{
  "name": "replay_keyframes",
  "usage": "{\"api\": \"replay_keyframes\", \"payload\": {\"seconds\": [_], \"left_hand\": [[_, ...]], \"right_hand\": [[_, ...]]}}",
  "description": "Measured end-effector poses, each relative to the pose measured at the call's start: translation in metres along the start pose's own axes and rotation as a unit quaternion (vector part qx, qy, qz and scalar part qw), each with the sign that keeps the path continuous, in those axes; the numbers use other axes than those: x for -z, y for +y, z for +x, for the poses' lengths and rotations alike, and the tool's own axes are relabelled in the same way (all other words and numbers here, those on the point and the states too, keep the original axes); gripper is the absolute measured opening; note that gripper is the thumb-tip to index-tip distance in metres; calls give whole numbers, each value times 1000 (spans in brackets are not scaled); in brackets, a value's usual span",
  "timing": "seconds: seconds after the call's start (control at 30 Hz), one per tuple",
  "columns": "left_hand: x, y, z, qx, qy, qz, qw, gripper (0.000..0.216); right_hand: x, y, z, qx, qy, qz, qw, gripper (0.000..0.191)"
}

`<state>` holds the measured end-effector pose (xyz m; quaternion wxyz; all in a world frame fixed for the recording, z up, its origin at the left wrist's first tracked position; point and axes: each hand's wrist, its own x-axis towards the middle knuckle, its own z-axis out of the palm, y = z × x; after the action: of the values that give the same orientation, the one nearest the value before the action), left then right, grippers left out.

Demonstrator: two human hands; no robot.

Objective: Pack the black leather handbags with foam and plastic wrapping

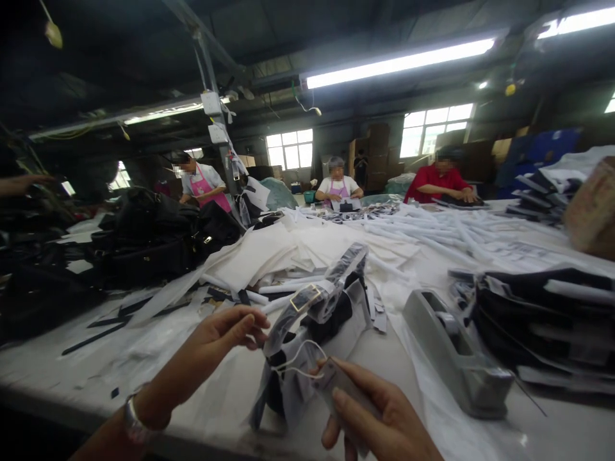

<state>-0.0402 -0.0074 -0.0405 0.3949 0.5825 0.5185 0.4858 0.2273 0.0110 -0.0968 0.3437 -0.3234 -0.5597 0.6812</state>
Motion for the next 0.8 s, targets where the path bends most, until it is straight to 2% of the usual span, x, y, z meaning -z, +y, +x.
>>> {"api": "replay_keyframes", "payload": {"seconds": [0.07, 0.13, 0.23, 0.3, 0.37, 0.5, 0.67, 0.8], "left_hand": [[8, -1, 26, -11, -39, 28, 999, 27], [11, -4, 50, 5, -141, 24, 990, 26], [7, -11, 77, 38, -288, -4, 957, 30], [1, -17, 88, 49, -348, -25, 936, 35], [-3, -23, 94, 56, -377, -47, 923, 40], [2, -31, 98, 65, -354, -66, 931, 35], [32, -35, 84, 86, -279, -128, 948, 33], [45, -40, 58, 84, -188, -229, 951, 30]], "right_hand": [[3, -13, 14, -20, 18, -49, 998, 51], [2, -21, 30, -24, 1, -108, 994, 56], [-4, -29, 48, -9, -22, -182, 983, 56], [-8, -33, 54, -4, -27, -203, 979, 53], [-11, -36, 57, -4, -33, -210, 977, 52], [-9, -37, 56, 16, -23, -242, 970, 52], [-4, -21, 46, 40, 25, -273, 961, 46], [-10, -2, 36, 127, 84, -271, 950, 32]]}}
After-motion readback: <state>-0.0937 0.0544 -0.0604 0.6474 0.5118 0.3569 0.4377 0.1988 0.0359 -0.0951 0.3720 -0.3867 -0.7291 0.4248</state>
